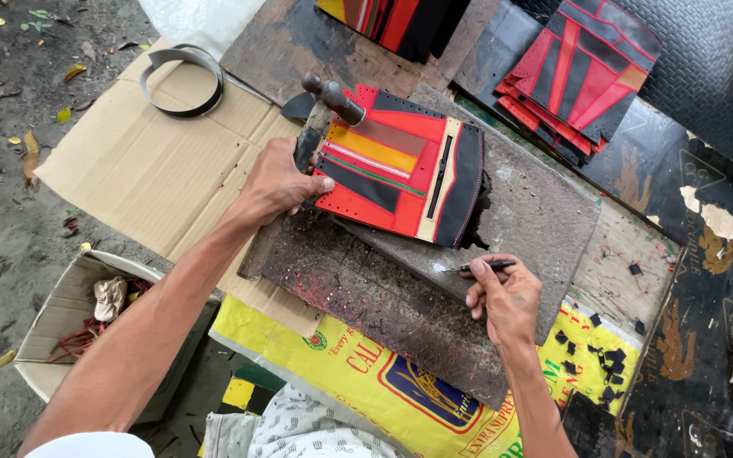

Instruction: The person holds a small punch against the edge of a colorful layered leather piece resting on a board and repeatedly strikes it with a hammer, working along the edge hole by hole. They reposition the leather piece and continue punching along its border, with stacks of similar finished pieces nearby.

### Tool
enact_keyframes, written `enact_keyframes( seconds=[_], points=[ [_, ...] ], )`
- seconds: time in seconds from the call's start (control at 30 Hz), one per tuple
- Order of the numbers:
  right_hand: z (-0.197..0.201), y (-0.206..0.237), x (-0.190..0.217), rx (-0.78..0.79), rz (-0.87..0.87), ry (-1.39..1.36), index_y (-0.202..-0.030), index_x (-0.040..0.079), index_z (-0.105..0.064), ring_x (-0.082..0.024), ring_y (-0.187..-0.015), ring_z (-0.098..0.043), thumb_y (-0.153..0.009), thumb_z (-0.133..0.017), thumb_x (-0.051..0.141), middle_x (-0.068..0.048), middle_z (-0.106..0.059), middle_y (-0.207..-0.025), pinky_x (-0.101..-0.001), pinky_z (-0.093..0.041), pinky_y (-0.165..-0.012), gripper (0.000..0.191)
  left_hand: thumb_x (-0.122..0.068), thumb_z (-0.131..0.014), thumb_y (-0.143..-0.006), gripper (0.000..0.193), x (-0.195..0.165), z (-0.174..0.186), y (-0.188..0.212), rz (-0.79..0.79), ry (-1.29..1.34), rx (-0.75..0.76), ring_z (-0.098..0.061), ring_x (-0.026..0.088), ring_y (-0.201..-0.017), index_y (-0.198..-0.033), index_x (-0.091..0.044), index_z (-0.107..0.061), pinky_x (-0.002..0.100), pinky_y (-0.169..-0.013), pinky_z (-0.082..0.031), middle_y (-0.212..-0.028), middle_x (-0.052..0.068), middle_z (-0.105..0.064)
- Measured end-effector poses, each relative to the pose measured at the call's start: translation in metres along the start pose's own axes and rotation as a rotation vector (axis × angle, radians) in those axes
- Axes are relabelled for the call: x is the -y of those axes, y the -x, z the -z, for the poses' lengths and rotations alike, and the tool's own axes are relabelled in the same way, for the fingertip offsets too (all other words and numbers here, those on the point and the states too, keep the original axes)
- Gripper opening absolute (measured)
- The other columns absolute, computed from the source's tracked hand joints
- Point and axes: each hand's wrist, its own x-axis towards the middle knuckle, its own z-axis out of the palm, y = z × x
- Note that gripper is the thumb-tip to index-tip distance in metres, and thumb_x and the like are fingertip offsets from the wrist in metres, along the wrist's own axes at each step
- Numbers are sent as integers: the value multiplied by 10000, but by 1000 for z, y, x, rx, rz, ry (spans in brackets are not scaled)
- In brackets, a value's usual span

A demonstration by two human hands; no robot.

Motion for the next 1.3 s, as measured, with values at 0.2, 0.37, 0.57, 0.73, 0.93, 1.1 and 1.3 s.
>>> enact_keyframes(
  seconds=[0.2,0.37,0.57,0.73,0.93,1.1,1.3],
  points=[
    [3,-4,-5,37,-10,-46,-1003,-41,-651,-116,-443,-571,-951,-704,90,-155,-745,-891,-230,-376,-319,151,-105,-858,-743,296,-1,0,0,-5,14,23,-528,111,-431,-804,-38,-576,304,-369,-413,-619,38,-598],
    [5,-7,-5,59,-25,-56,-999,-35,-627,-118,-456,-575,-946,-691,59,-150,-740,-908,-240,-400,-325,125,-118,-868,-735,327,-1,1,-1,4,-23,13,-529,117,-426,-809,-44,-558,307,-368,-417,-616,37,-591],
    [6,-6,-4,81,-5,-65,-1004,-36,-616,-120,-464,-576,-955,-681,53,-147,-734,-922,-246,-413,-331,121,-118,-866,-733,327,1,1,-2,-12,-23,22,-536,115,-433,-810,-49,-555,304,-373,-425,-619,36,-593],
    [5,-4,1,81,-23,-76,-999,-25,-609,-112,-455,-567,-945,-688,67,-153,-738,-924,-240,-399,-325,133,-113,-866,-730,338,1,1,-3,6,-15,23,-526,118,-433,-821,-57,-545,308,-372,-416,-623,34,-583],
    [-2,-2,0,6,-5,-3,-997,-32,-615,-103,-426,-530,-955,-706,95,-166,-725,-860,-233,-341,-312,162,-109,-859,-732,332,-1,1,-1,19,-16,27,-527,123,-425,-818,-49,-543,318,-367,-408,-622,37,-592],
    [2,-4,-3,3,16,-11,-993,-31,-602,-102,-437,-544,-953,-708,94,-158,-726,-836,-242,-362,-312,168,-101,-857,-723,333,1,0,-1,7,-3,26,-525,119,-430,-839,-53,-548,317,-371,-406,-623,25,-581],
    [1,-26,9,14,86,-206,-1044,-17,-626,-184,-814,-725,-961,-692,91,-181,-727,-1074,-309,-626,-659,152,-111,-838,-728,282,15,-2,-3,-94,14,101,-541,98,-461,-841,-56,-586,302,-398,-427,-623,4,-580]
  ],
)
